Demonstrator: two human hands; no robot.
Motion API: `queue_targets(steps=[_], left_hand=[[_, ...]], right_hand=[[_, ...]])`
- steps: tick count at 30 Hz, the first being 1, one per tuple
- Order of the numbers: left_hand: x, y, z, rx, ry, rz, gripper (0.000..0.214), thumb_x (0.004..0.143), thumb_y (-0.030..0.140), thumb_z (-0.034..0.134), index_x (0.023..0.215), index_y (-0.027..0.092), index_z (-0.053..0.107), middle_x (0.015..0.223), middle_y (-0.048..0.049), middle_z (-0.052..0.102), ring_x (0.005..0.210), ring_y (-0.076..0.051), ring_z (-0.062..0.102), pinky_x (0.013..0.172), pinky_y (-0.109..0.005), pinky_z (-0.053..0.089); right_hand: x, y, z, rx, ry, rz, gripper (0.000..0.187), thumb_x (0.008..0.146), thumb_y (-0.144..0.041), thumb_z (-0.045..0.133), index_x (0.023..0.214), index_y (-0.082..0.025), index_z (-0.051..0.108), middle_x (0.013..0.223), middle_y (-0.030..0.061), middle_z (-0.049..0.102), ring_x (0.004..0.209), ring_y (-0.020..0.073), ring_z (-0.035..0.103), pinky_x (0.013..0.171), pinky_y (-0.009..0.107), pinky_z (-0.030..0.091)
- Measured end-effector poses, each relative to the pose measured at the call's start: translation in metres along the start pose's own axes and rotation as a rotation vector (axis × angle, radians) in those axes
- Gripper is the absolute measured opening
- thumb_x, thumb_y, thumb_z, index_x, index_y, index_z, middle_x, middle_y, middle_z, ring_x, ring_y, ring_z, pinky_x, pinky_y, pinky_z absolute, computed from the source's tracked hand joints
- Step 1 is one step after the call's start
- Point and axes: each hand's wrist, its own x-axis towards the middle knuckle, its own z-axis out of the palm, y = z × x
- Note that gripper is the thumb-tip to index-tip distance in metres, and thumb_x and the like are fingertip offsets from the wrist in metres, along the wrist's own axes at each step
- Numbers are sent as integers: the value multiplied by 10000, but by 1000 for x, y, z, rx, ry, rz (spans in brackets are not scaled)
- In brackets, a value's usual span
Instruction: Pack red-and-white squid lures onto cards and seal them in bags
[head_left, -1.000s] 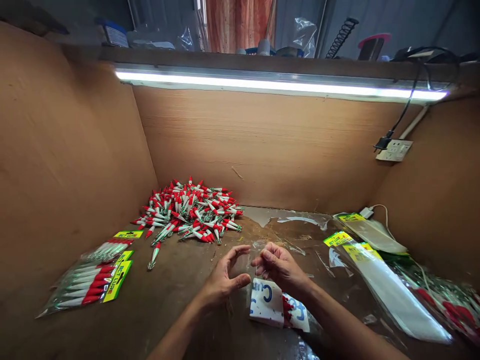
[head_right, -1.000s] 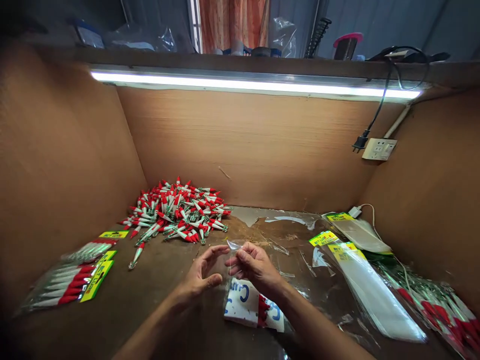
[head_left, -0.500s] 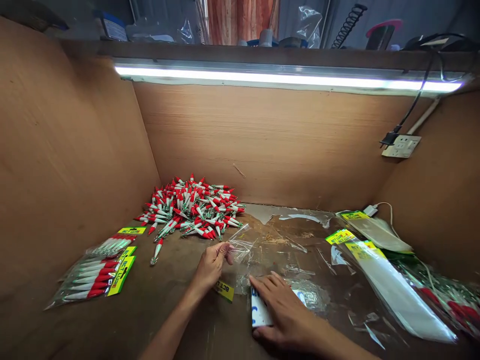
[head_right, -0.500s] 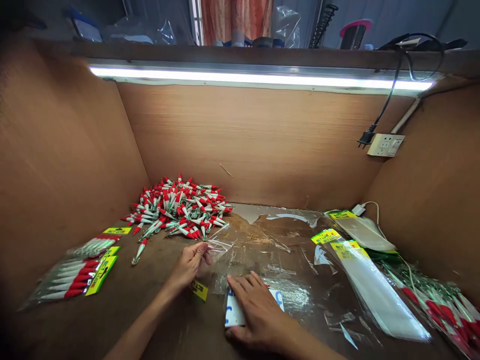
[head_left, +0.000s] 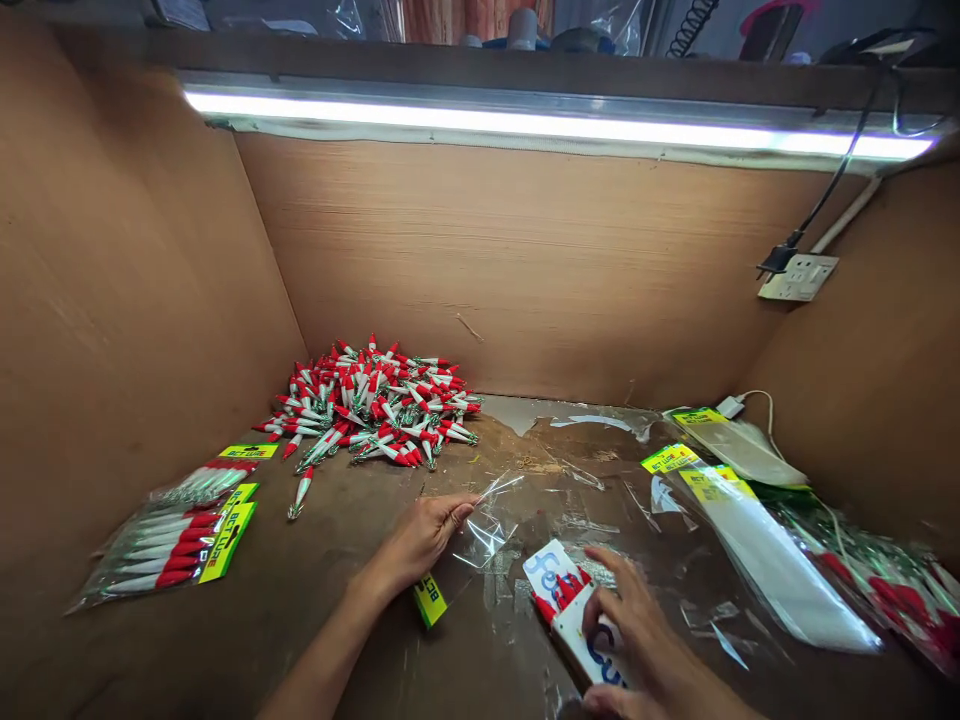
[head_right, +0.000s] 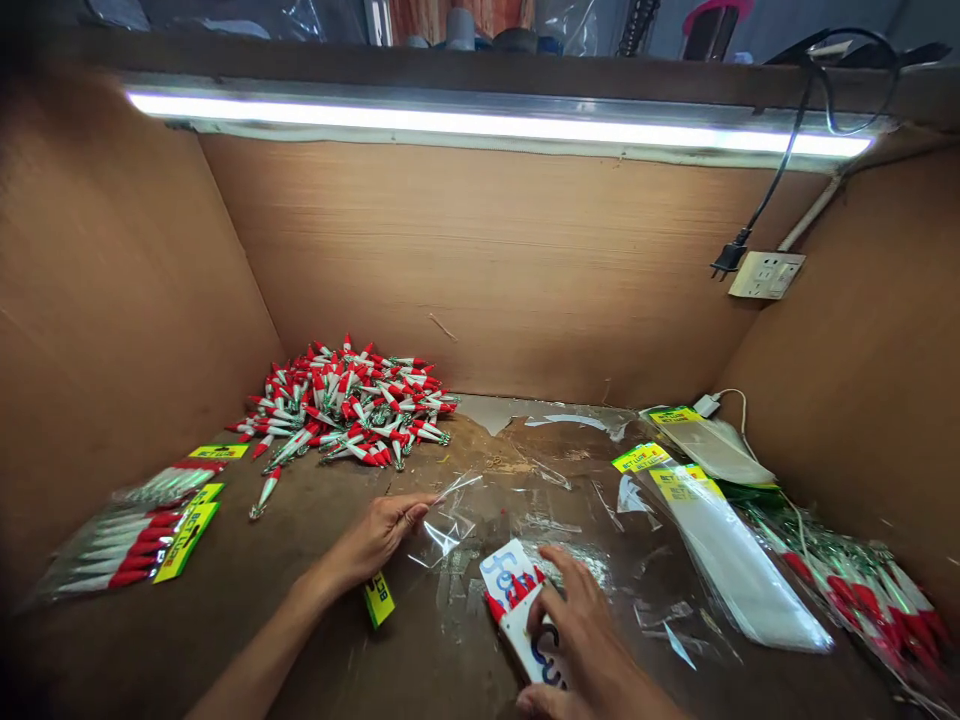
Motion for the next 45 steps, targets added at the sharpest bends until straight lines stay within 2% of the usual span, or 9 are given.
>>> queue_targets(steps=[3,8,12,21,27,30,35,41,45], left_hand=[[0,0,2,45,-54,0,474,1008,504,353,1224,244,684,760,-3,701,665,-158,595,646,-223,425],[-2,7,3,58,-138,31,422,1009,480,378,1213,279,688,941,-9,747,685,-149,609,641,-214,425],[-4,16,4,37,-197,89,395,1010,449,393,1173,279,710,951,-22,753,750,-172,641,678,-221,438],[-8,17,17,309,-217,170,339,1002,407,436,1294,388,607,931,-25,651,852,-191,613,733,-246,427],[-9,22,35,513,-86,156,416,951,332,568,1363,365,514,1104,-59,579,1022,-245,528,867,-344,422],[-13,30,45,431,-151,129,442,961,374,544,1394,348,459,1078,-49,603,997,-239,566,845,-334,441],[-22,42,55,396,-221,143,928,684,626,765,1467,370,338,1267,-81,518,1085,-319,555,882,-404,456],[-20,47,63,405,-200,143,702,739,641,704,1318,301,499,1158,-74,549,1047,-309,548,865,-411,452],[-17,48,70,434,-172,133,668,790,622,663,1345,301,476,1149,-79,551,1030,-301,549,851,-394,443]], right_hand=[[-5,10,6,-16,87,136,694,669,-438,738,1291,-191,554,1532,165,342,1413,382,291,1129,508,289],[0,36,-5,-20,211,91,690,752,-301,611,1413,-235,424,1383,120,522,1247,304,502,1068,438,376],[17,52,-23,52,273,5,655,754,-259,596,1381,-170,426,1371,148,509,1240,290,502,1062,424,393],[32,28,-35,51,64,-300,720,661,-118,600,1359,-234,471,1346,93,517,1237,275,479,1082,403,371],[38,27,-20,64,51,-281,781,683,-168,617,1429,-222,394,1403,106,476,1262,277,466,1091,398,365],[38,27,-15,46,70,-260,807,706,-210,630,1465,-224,357,1434,112,457,1298,289,440,1112,412,340],[40,34,-18,53,63,-282,875,699,-216,625,1509,-230,294,1469,113,429,1329,305,413,1128,439,322],[43,43,-23,68,57,-294,886,705,-196,612,1522,-234,273,1513,109,382,1360,298,386,1143,452,304],[46,45,-26,74,66,-308,881,694,-162,604,1514,-235,291,1489,104,400,1351,283,389,1140,443,310]])
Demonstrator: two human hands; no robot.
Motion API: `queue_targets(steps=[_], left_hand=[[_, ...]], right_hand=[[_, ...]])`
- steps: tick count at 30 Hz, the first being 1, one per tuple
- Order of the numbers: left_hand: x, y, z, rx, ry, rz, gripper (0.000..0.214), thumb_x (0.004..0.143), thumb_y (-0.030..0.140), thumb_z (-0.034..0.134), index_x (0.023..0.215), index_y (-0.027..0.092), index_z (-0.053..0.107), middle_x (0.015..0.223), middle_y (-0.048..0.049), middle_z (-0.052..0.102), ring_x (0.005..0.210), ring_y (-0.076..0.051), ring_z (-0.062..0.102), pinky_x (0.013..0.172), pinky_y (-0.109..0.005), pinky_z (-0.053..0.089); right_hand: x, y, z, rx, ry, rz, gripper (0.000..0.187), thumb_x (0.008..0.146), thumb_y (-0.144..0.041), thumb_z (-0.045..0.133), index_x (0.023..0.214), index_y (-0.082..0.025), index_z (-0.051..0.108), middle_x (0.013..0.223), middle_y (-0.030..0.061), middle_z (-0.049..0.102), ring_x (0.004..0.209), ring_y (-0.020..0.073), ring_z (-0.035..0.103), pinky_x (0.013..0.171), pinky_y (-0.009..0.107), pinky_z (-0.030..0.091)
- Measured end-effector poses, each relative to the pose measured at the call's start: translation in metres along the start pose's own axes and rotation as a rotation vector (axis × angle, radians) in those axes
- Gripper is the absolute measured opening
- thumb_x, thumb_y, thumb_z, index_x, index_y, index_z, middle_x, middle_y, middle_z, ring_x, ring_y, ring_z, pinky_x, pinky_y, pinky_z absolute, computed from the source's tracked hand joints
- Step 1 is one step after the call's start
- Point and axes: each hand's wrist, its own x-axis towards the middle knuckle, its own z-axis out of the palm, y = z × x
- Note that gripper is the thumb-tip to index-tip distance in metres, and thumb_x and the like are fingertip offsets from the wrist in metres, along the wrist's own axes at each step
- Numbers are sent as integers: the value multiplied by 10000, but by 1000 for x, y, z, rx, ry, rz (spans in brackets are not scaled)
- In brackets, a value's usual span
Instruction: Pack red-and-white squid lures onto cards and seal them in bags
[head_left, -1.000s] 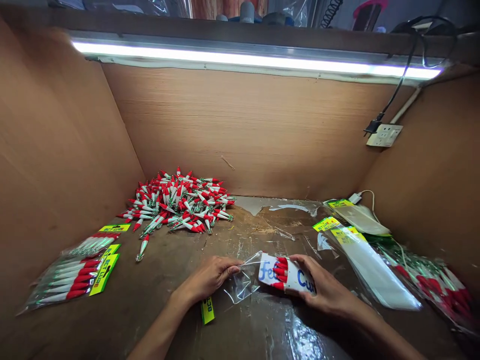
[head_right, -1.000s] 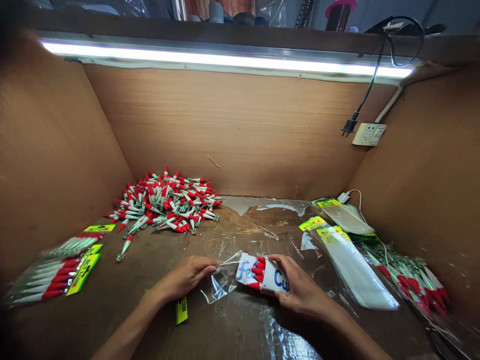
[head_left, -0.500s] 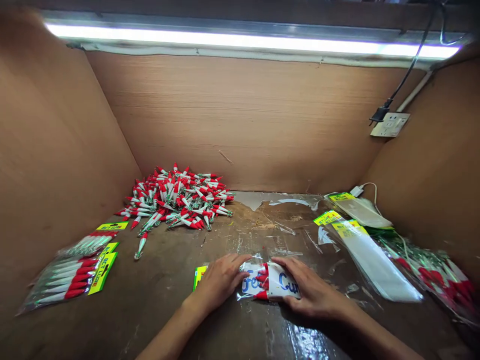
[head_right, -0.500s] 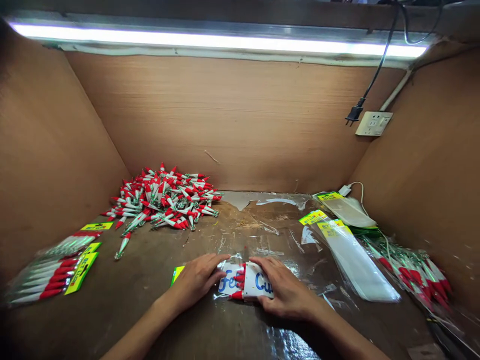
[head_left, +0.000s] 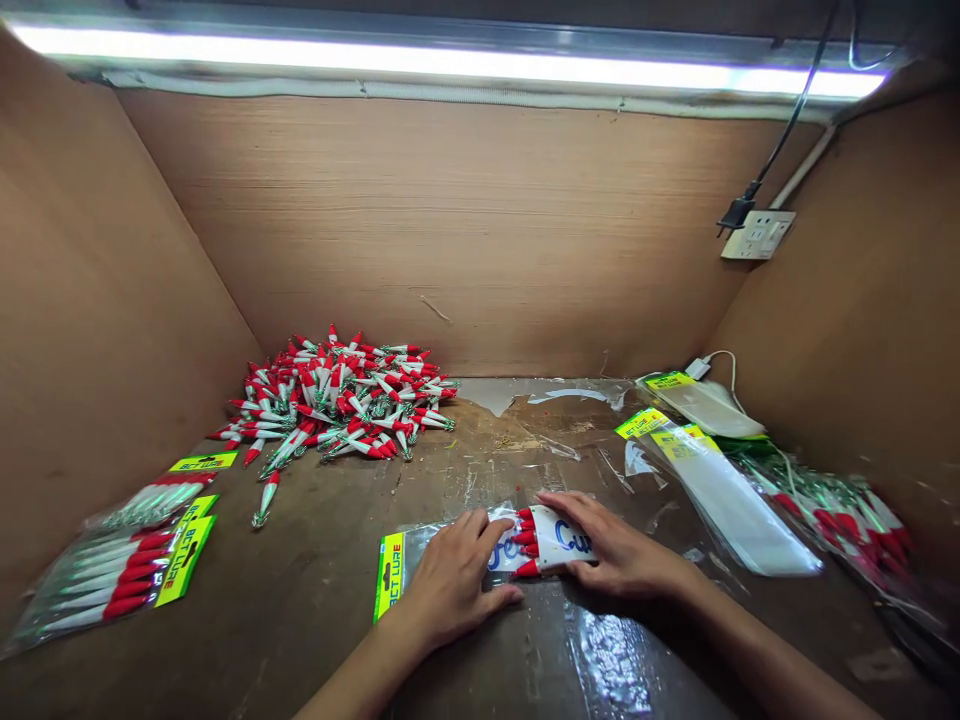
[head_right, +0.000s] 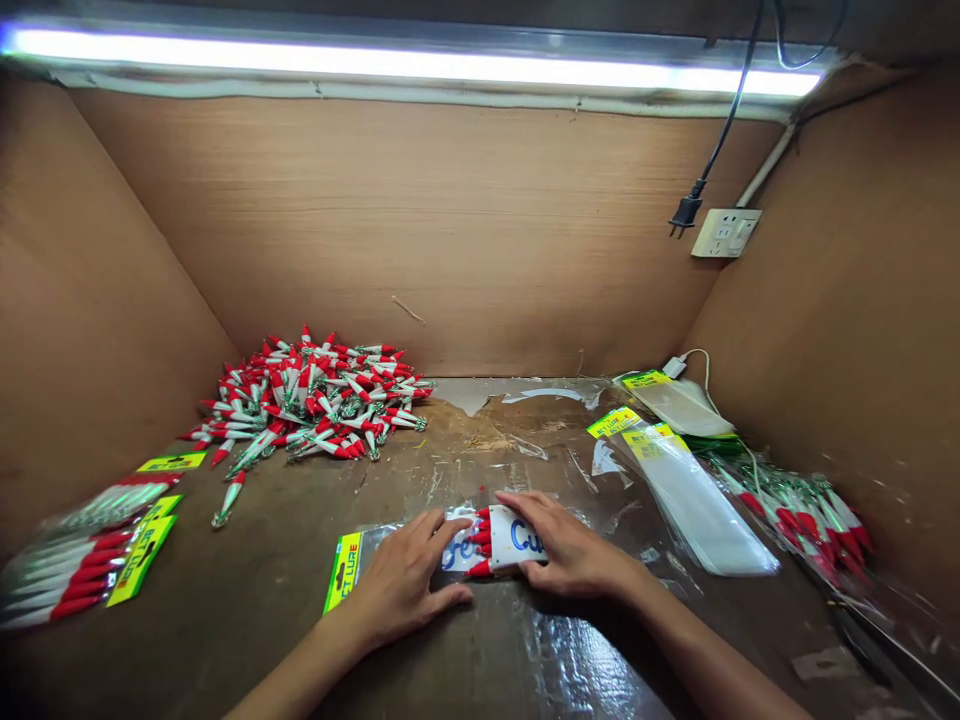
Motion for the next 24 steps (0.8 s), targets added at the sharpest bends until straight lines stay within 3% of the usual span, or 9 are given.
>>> queue_targets(steps=[6,13,20,24], left_hand=[[3,5,4,3,49,-13,600,824,578,650,1312,277,475,1145,-77,573,1020,-287,557,853,-372,433],[6,12,11,-21,75,11,124,959,335,497,969,227,556,974,-51,602,898,-234,563,769,-330,415],[4,4,-7,-362,38,12,123,960,221,464,860,214,535,866,-7,584,802,-162,562,718,-262,405],[1,3,-15,-407,-2,53,95,929,207,504,850,211,557,869,-3,576,797,-158,557,717,-259,396]], right_hand=[[4,-2,2,9,29,-25,900,664,-112,580,1510,-230,297,1454,111,410,1332,274,397,1140,447,310],[3,-4,10,-8,47,-61,872,666,-116,580,1493,-230,331,1451,110,422,1337,279,384,1142,446,302],[4,-6,7,9,38,-21,886,678,-118,578,1511,-238,303,1460,103,418,1322,284,405,1131,441,315],[3,-5,5,28,48,-28,898,679,-117,589,1517,-234,289,1424,102,453,1288,269,437,1111,422,344]])
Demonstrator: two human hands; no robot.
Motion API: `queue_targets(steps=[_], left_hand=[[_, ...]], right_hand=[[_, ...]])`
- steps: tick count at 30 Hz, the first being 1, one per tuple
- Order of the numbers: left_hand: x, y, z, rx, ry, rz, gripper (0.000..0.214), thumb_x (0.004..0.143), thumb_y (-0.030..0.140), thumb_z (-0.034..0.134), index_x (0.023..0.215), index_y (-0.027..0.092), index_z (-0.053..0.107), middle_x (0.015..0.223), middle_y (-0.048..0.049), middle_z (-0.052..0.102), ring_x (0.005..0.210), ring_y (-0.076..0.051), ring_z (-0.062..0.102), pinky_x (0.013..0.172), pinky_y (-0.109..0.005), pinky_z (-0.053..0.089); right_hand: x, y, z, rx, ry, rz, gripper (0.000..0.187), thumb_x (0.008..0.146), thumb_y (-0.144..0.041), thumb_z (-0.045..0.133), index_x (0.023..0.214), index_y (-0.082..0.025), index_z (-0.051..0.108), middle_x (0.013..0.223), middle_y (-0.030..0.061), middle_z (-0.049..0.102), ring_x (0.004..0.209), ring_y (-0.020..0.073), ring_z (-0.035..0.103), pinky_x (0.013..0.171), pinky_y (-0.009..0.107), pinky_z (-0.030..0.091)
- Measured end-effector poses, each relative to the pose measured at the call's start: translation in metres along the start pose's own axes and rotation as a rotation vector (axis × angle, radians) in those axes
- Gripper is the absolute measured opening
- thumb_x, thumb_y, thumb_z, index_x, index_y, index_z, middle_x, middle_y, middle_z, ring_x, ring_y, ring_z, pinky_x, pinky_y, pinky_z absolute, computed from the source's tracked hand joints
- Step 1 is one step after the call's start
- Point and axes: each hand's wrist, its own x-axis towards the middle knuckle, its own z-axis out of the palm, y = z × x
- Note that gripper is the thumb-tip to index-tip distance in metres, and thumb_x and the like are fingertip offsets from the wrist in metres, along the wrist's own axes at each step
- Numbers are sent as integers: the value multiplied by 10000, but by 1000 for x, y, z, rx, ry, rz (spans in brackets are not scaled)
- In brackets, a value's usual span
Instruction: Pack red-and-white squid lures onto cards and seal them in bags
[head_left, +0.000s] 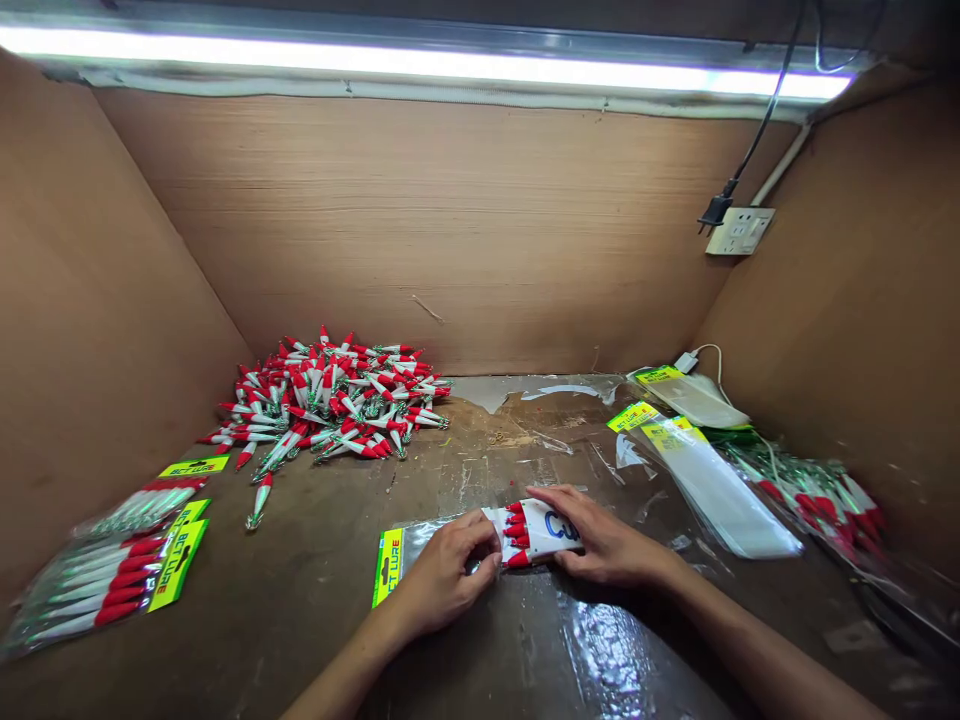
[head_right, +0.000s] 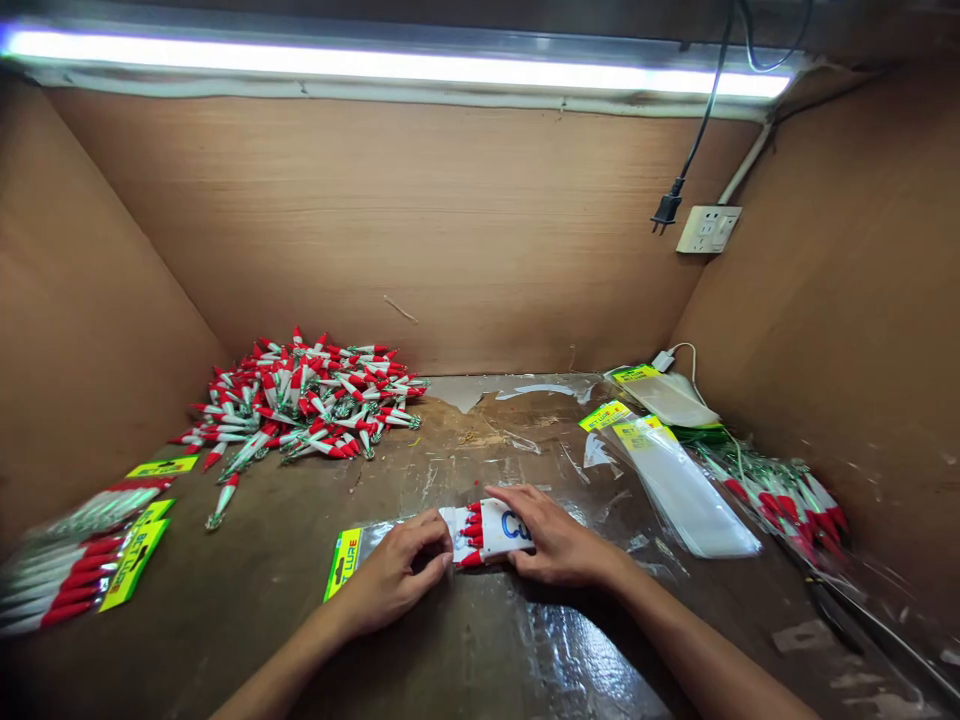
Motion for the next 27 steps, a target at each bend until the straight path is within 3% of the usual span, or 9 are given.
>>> queue_targets(steps=[13,19,27], left_hand=[[3,12,5,0,-27,52,117,934,227,518,861,213,608,921,-26,589,825,-167,563,734,-267,408],[2,7,4,-2,-68,101,92,870,140,547,882,212,603,953,-22,597,867,-173,560,758,-268,411],[2,8,3,-65,-53,88,76,887,172,585,904,220,642,990,-25,610,917,-177,573,796,-272,424]], right_hand=[[-5,-17,2,-22,-5,-26,878,680,-157,631,1499,-241,325,1382,100,492,1251,276,445,1078,405,372],[-8,-9,0,-7,1,1,885,698,-155,640,1511,-235,300,1392,111,477,1274,268,444,1096,407,362],[-8,-13,5,-18,24,-2,893,711,-172,652,1520,-248,280,1403,106,473,1267,267,454,1085,401,375]])
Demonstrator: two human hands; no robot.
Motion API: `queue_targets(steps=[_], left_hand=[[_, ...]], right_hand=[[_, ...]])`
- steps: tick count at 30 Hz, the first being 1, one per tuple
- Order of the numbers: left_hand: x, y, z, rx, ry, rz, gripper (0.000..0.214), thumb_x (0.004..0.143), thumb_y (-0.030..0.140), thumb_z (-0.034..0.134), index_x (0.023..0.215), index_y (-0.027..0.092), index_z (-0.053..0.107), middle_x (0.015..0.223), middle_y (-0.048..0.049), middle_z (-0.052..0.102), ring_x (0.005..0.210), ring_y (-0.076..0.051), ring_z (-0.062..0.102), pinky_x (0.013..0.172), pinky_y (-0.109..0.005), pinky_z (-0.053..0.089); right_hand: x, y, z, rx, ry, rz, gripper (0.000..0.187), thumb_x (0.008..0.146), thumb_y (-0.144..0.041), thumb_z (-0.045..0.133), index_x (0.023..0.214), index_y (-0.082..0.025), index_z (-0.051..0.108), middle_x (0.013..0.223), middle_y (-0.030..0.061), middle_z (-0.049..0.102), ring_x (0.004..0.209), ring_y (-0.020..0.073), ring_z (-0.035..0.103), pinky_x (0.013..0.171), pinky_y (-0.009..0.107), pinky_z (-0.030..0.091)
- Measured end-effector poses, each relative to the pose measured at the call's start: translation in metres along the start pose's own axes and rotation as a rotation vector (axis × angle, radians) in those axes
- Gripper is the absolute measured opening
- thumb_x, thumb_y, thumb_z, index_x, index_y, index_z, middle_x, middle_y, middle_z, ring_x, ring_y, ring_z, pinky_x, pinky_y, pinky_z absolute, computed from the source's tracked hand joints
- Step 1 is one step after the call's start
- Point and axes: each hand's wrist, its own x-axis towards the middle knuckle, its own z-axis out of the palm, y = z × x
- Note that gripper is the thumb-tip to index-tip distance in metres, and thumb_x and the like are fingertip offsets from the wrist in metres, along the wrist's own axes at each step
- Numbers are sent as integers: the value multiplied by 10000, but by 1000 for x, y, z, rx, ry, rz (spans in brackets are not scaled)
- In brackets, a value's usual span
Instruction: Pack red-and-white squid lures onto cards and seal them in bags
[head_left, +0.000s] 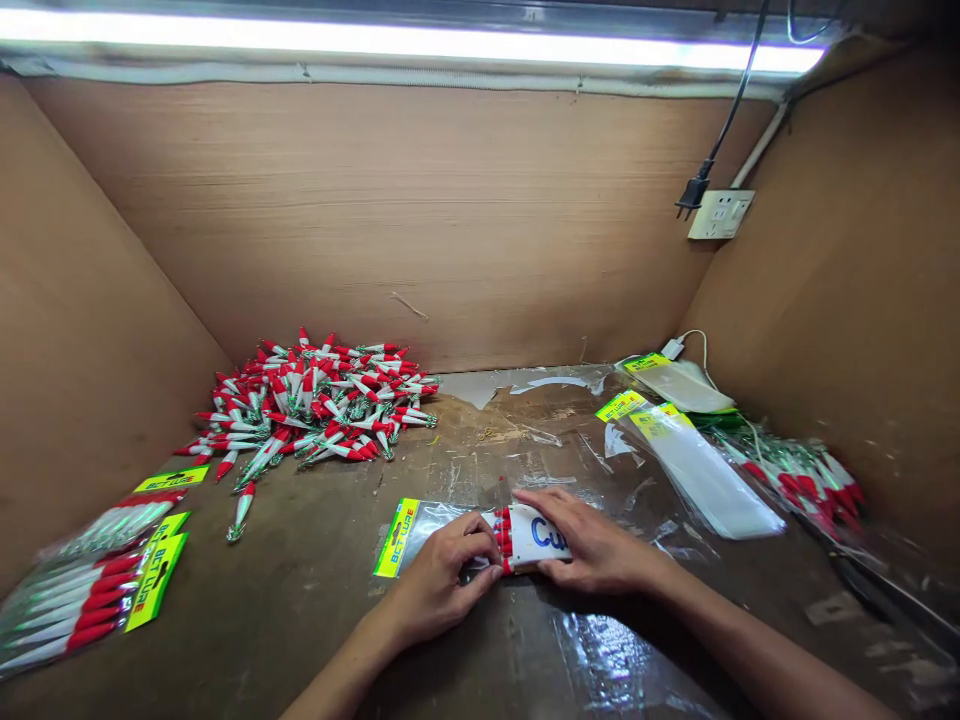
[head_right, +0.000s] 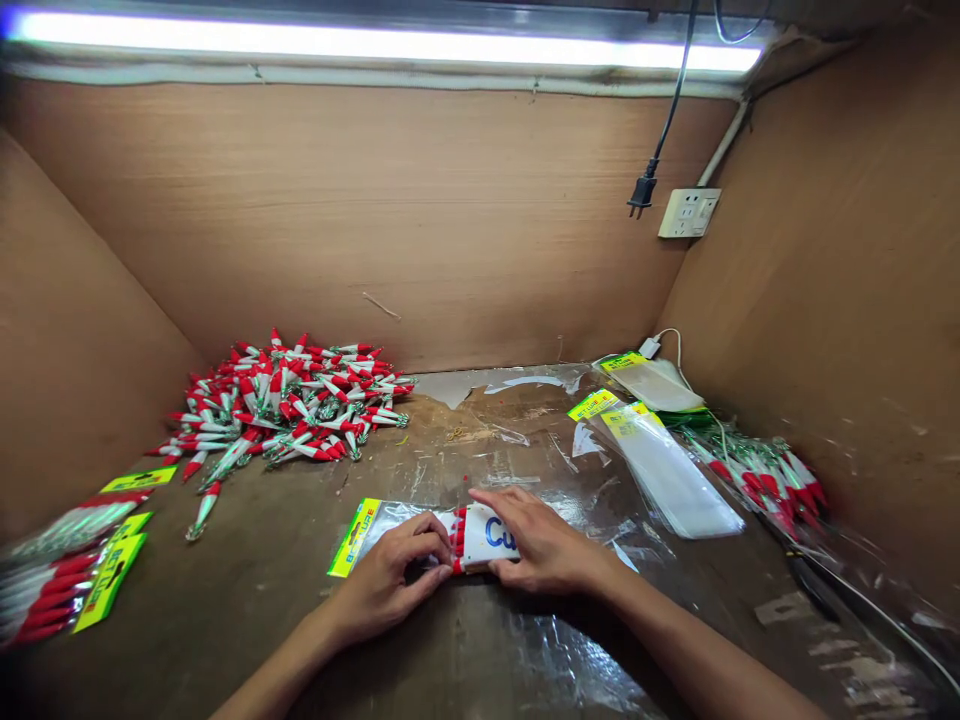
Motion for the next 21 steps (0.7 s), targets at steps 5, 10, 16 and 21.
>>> queue_targets(steps=[5,10,16,21], left_hand=[[0,2,13,64,34,33,55,883,173,603,870,209,642,973,-41,622,928,-195,567,795,-287,432],[-2,1,9,58,-23,81,71,870,295,686,898,230,688,972,-43,644,948,-209,587,839,-309,454],[-5,-17,4,188,54,8,607,837,438,710,1377,272,487,1409,-109,518,1332,-306,435,1104,-488,344],[-6,-30,13,305,-38,-50,772,876,525,631,1524,327,260,1572,-83,337,1454,-306,277,1173,-569,214]], right_hand=[[0,-9,7,-108,-23,-63,925,721,-172,644,1541,-275,227,1513,104,372,1344,283,386,1124,444,322],[1,-9,3,-139,-72,-98,669,752,-178,652,1389,-301,491,1597,80,236,1425,302,301,1136,476,304],[-1,-1,3,-69,-36,-91,456,773,-256,716,1215,-235,605,1549,122,326,1427,275,312,1129,429,335],[-3,9,9,-59,-16,-91,486,775,-314,741,1229,-221,594,1507,153,403,1393,287,378,1114,453,361]])
